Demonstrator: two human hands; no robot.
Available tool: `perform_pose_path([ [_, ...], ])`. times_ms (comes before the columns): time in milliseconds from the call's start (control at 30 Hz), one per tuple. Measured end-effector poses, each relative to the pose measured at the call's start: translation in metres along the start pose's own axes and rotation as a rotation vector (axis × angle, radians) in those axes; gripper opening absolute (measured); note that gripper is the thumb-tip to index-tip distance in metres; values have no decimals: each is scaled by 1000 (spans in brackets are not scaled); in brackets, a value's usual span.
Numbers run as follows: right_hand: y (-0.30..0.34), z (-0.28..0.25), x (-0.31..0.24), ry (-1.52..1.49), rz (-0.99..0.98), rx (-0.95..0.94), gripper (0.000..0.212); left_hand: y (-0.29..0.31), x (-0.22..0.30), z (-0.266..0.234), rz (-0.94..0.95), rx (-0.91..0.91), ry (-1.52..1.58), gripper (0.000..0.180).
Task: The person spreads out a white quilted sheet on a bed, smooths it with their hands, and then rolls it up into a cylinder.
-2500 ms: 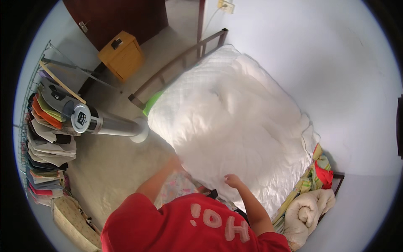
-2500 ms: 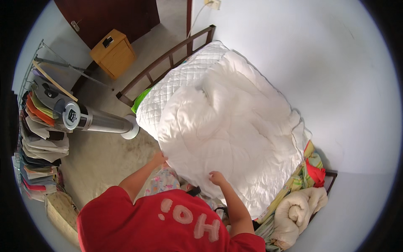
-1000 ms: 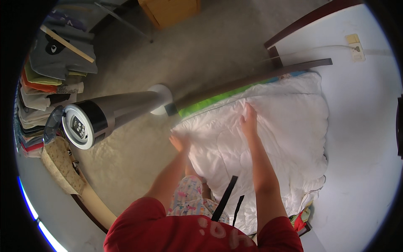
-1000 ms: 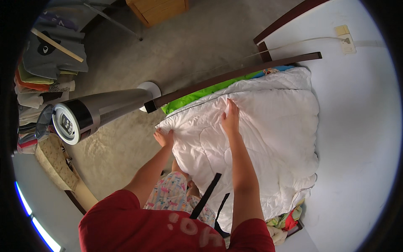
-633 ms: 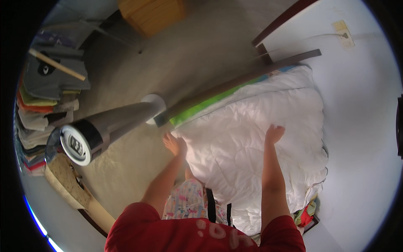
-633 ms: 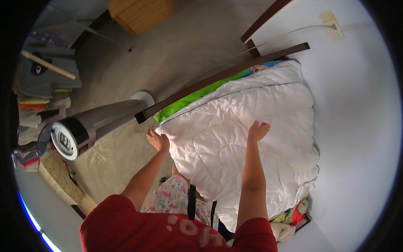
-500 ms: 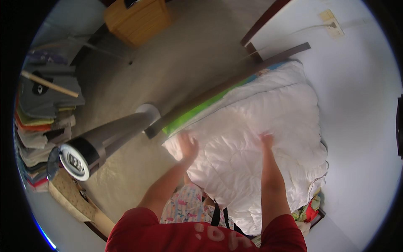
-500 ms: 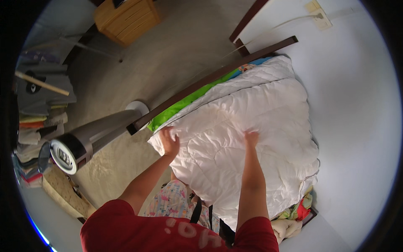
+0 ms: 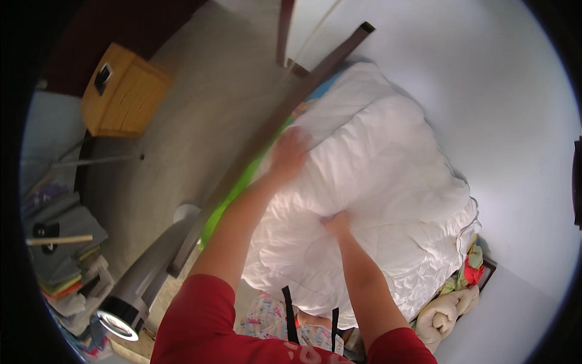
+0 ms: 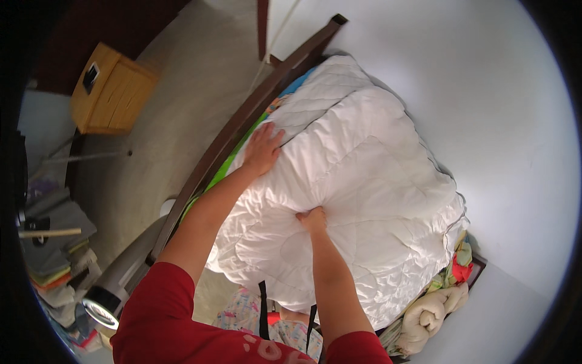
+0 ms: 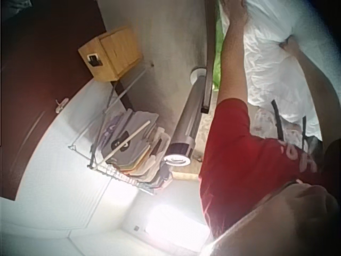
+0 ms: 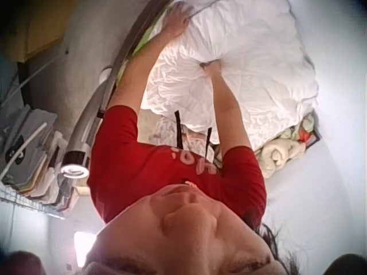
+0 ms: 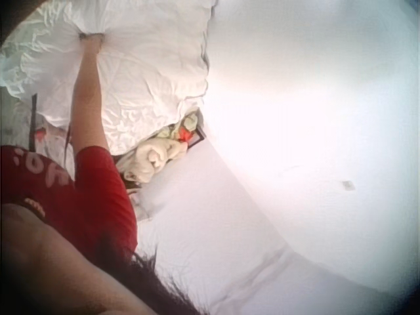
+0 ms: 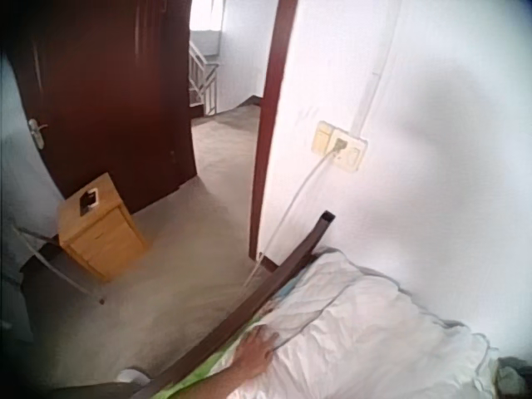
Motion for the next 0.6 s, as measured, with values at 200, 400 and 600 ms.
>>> perform_pose_path([
  [200,5,-6,-11,37,134,-92,88,-15,-15,27,19,96,63,65],
  [400,6,-5,-13,102,89,-71,79,-21,-17,30,33,9,39,66],
  [600,11,-17,-24,76,135,-108,72,-20,-21,34,-12,-49,-31,69],
])
Point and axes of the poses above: each hand's wrist, its own y-axis away from the middle knuckle, its own z-axis out of the palm, x = y × z, the point moved 2 cm from there along -y, towards the middle knuckle, and after that the axes turned 9 degrees about -z, right-handed, at the moved point
